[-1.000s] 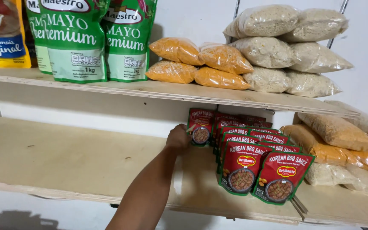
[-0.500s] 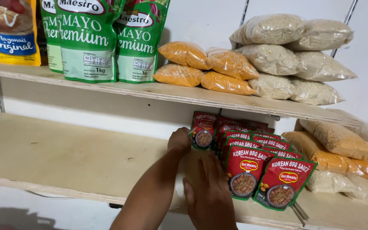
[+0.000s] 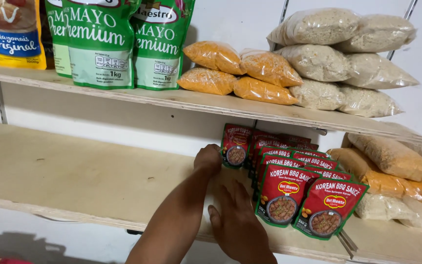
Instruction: Applying labels to sauce pouches and stocking them on a shelf in a grocery storage area.
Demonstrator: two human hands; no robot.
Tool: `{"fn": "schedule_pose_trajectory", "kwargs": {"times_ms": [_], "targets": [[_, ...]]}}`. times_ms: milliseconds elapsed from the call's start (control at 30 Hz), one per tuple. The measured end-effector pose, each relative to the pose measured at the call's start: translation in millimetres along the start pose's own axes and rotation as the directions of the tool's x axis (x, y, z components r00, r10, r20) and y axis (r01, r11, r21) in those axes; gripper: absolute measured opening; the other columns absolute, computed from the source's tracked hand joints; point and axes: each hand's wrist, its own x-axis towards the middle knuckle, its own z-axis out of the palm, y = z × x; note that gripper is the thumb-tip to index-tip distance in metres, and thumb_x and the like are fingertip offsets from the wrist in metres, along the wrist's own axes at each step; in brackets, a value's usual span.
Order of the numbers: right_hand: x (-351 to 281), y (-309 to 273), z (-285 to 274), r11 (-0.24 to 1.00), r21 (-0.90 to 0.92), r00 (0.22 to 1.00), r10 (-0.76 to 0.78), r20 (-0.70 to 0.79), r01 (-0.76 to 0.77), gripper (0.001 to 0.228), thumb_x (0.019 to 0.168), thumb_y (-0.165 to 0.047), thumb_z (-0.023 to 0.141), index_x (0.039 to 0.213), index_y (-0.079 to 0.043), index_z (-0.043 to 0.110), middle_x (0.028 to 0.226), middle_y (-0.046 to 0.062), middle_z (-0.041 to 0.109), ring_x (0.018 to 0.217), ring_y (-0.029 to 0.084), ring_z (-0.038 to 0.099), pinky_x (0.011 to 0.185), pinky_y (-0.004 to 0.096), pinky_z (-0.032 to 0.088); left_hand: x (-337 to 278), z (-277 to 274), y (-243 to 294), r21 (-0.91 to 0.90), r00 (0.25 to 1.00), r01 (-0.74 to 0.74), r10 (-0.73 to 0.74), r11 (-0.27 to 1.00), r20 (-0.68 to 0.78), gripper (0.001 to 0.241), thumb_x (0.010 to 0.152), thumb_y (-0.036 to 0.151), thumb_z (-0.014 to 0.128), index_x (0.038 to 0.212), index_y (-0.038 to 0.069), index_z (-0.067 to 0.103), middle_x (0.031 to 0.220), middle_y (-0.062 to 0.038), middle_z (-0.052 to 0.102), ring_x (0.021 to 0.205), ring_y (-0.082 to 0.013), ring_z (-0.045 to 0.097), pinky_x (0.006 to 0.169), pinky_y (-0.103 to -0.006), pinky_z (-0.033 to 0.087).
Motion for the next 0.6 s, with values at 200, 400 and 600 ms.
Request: {"fn": "schedule_pose_trajectory", "kwargs": {"times_ms": [200,400,600], "targets": [[-1.9,0.4,0.2,1.0,-0.011,1.0,-0.007,0.019,0.007,0.054,0.094,-0.027,0.065,0.138,0.0,0.052,0.144,0.036,0.042,0.138,0.052,0.039,0.109,0.054,0.038,-3.1,0.3,2.2,-0.003,1.0,0.022,-0.022,1.0,-0.001,0.029,0.091,0.024,0.064,0.118,0.02,0.073,0.12,-0.011,0.073,0.115,-0.0295,0.067,0.101,-0.0414,0.052],[-2.7,0.3,1.9,0.999,-0.011,0.999,0.032,0.034,-0.032,0.054,0.094,-0.03,0.064,0.136,0.001,0.053,0.143,0.036,0.043,0.136,0.052,0.04,0.107,0.053,0.04,-6.4,-3.0,3.9,0.013,0.999,0.027,-0.028,1.0,0.018,0.028,0.095,0.025,0.061,0.12,0.02,0.073,0.12,-0.012,0.073,0.114,-0.03,0.068,0.1,-0.0422,0.053],[-3.7,1.4,3.0,0.998,-0.001,0.998,0.058,0.009,-0.058,0.053,0.094,-0.033,0.064,0.133,0.002,0.056,0.143,0.036,0.046,0.133,0.051,0.045,0.106,0.052,0.042,-12.5,-9.4,1.4,0.053,1.0,-0.009,0.01,0.999,-0.011,0.027,0.093,0.022,0.061,0.117,0.018,0.071,0.12,-0.012,0.072,0.114,-0.0305,0.067,0.098,-0.0435,0.052]]}}
